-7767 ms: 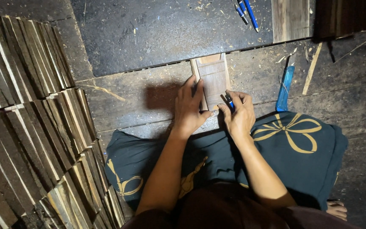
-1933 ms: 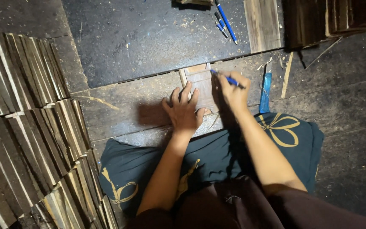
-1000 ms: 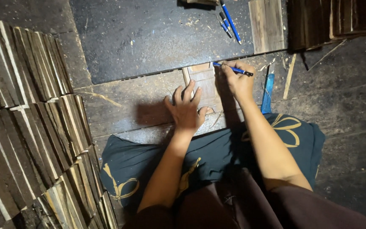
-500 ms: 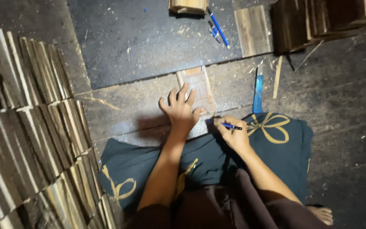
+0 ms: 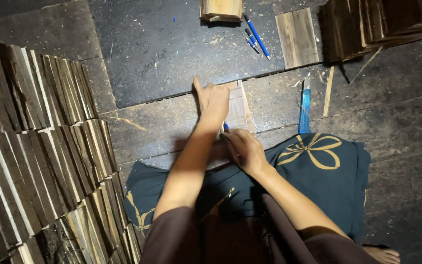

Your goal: The person uses a pen to mark lines on rectangular wooden blocks and then places them onto a stack of similar blocks.

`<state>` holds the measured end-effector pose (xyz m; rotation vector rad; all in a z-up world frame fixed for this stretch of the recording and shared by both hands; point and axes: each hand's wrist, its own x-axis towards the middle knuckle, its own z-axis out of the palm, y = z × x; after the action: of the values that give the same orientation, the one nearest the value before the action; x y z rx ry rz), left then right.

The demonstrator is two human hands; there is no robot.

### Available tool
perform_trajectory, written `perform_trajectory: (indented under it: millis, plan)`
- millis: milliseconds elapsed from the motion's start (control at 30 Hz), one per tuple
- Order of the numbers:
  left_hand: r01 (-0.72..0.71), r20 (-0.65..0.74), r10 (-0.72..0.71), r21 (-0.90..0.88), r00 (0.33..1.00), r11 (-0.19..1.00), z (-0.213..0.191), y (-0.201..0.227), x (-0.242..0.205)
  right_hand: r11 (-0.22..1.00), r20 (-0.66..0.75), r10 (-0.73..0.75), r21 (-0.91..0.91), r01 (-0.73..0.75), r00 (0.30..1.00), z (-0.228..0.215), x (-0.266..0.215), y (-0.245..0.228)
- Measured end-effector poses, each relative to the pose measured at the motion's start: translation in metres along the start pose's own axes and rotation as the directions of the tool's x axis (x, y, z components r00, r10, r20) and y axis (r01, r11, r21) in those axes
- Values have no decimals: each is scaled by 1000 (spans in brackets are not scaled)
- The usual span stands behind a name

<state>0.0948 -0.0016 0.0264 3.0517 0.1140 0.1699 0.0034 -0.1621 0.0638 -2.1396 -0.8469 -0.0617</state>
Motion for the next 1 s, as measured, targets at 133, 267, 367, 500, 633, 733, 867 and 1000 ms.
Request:
perform_trajectory:
  millis: [133, 267, 367, 500, 633, 733, 867, 1000]
  plan:
    - [69, 232, -62, -23, 971, 997, -1, -18, 37, 932, -62, -162, -339, 132, 985, 41, 12, 23]
    - [190, 471, -164, -10, 867, 982, -28, -26, 72, 817, -60, -249, -550, 176, 967, 56, 39, 30]
    - [208, 662, -220, 98, 716, 973, -42, -25, 86, 768, -77, -283, -615, 178, 956, 56, 63, 23]
    - [247, 676, -239, 87, 697, 965, -44, -22, 91, 679, -126, -362, -714, 169, 924, 60, 88, 23]
    - [280, 680, -254, 74, 688, 957, -36, -22, 90, 678, -101, -344, -715, 172, 934, 64, 92, 23]
    - [299, 660, -281, 89, 697, 950, -32, -24, 88, 734, -60, -327, -644, 214, 943, 72, 70, 35]
    - [291, 659, -256, 58, 707, 955, -30, -24, 88, 808, 91, -133, -567, 161, 987, 52, 14, 19]
    - [313, 657, -266, 47, 706, 948, -28, -23, 87, 902, 135, -99, -407, 146, 986, 34, -28, 11]
